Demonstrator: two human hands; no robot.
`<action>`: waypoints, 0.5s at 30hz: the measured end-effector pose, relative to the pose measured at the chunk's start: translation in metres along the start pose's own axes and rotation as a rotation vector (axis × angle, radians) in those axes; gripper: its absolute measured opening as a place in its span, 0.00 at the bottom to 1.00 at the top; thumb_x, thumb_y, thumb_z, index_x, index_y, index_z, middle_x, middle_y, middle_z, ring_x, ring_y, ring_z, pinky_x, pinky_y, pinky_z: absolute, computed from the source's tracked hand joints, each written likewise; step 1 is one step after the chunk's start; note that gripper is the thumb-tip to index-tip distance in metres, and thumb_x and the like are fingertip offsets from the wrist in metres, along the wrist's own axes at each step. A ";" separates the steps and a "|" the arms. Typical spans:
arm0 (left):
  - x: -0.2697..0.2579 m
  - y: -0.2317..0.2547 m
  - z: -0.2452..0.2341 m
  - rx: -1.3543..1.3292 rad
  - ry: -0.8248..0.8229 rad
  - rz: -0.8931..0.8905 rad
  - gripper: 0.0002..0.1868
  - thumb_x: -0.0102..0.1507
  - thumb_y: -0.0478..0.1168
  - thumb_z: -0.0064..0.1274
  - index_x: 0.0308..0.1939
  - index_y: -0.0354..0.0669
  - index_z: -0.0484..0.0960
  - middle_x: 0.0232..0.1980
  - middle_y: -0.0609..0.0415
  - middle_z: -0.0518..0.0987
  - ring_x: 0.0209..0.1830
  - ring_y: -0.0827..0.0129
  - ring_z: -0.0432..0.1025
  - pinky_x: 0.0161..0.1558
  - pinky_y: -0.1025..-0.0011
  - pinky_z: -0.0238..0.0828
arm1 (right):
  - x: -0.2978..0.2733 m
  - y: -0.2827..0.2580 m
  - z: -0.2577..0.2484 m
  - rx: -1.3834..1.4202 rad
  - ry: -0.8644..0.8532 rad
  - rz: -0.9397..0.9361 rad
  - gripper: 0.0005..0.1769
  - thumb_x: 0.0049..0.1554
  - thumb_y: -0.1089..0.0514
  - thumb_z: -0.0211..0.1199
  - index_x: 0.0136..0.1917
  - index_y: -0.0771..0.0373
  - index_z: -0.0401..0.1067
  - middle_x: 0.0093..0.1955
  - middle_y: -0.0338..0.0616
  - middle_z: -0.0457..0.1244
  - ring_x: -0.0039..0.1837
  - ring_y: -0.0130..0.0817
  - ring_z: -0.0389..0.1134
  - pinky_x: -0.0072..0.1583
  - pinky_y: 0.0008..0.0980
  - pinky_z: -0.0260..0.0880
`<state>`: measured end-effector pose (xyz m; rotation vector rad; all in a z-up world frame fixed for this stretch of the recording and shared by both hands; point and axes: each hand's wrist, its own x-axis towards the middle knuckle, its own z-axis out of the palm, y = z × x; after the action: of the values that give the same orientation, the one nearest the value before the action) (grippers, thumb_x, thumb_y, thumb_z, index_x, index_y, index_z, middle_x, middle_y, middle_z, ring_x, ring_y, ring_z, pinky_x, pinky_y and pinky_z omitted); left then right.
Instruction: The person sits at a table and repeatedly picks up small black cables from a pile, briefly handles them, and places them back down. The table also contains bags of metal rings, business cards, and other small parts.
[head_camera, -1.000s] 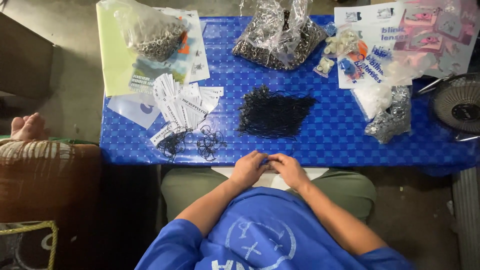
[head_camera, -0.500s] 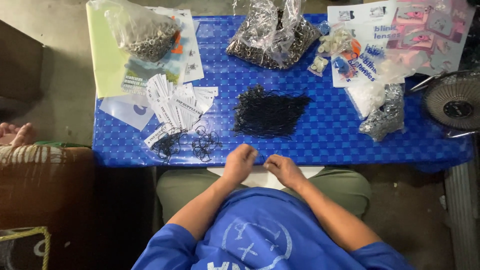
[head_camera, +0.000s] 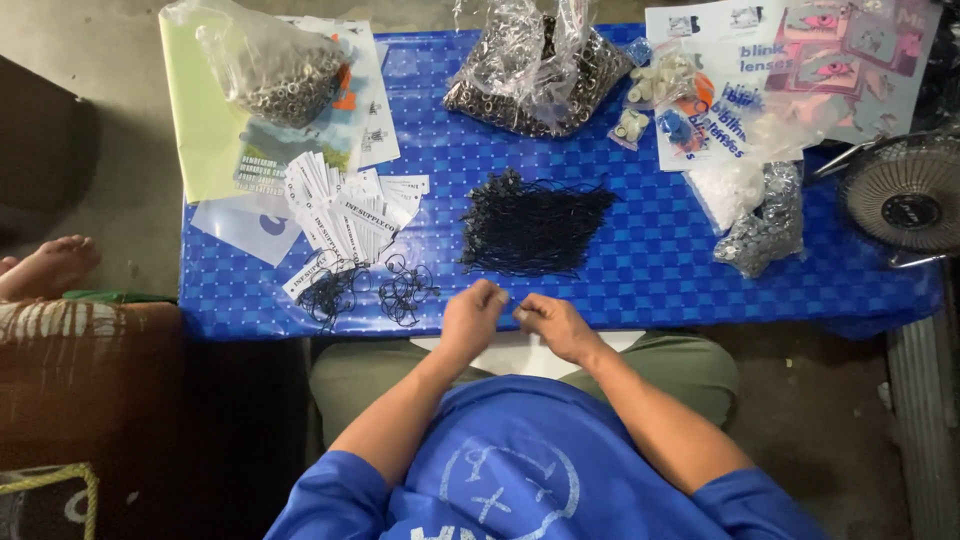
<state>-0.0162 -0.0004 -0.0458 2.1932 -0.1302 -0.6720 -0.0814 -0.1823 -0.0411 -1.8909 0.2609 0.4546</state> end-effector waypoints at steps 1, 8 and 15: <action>0.003 -0.006 -0.005 -0.002 0.002 -0.004 0.10 0.66 0.49 0.52 0.46 0.52 0.83 0.42 0.49 0.85 0.49 0.48 0.78 0.51 0.53 0.74 | 0.001 0.004 -0.003 -0.002 -0.005 0.001 0.05 0.59 0.56 0.62 0.43 0.54 0.77 0.35 0.40 0.71 0.42 0.31 0.71 0.51 0.34 0.71; 0.013 -0.018 -0.029 0.151 0.135 -0.144 0.11 0.68 0.47 0.49 0.46 0.48 0.83 0.42 0.46 0.85 0.47 0.47 0.79 0.50 0.53 0.75 | 0.016 0.054 -0.028 -0.334 0.249 -0.005 0.08 0.62 0.51 0.59 0.46 0.51 0.78 0.37 0.42 0.71 0.45 0.43 0.73 0.50 0.39 0.72; 0.030 -0.042 -0.009 0.398 0.146 -0.089 0.12 0.69 0.48 0.47 0.48 0.50 0.82 0.45 0.52 0.82 0.44 0.57 0.81 0.47 0.61 0.79 | 0.033 0.103 -0.023 -0.781 0.450 -0.186 0.08 0.62 0.48 0.59 0.49 0.50 0.76 0.41 0.34 0.64 0.50 0.36 0.70 0.52 0.34 0.74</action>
<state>0.0083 0.0238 -0.0849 2.6357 -0.0973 -0.5674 -0.0873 -0.2390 -0.1356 -2.7516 0.2119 -0.0276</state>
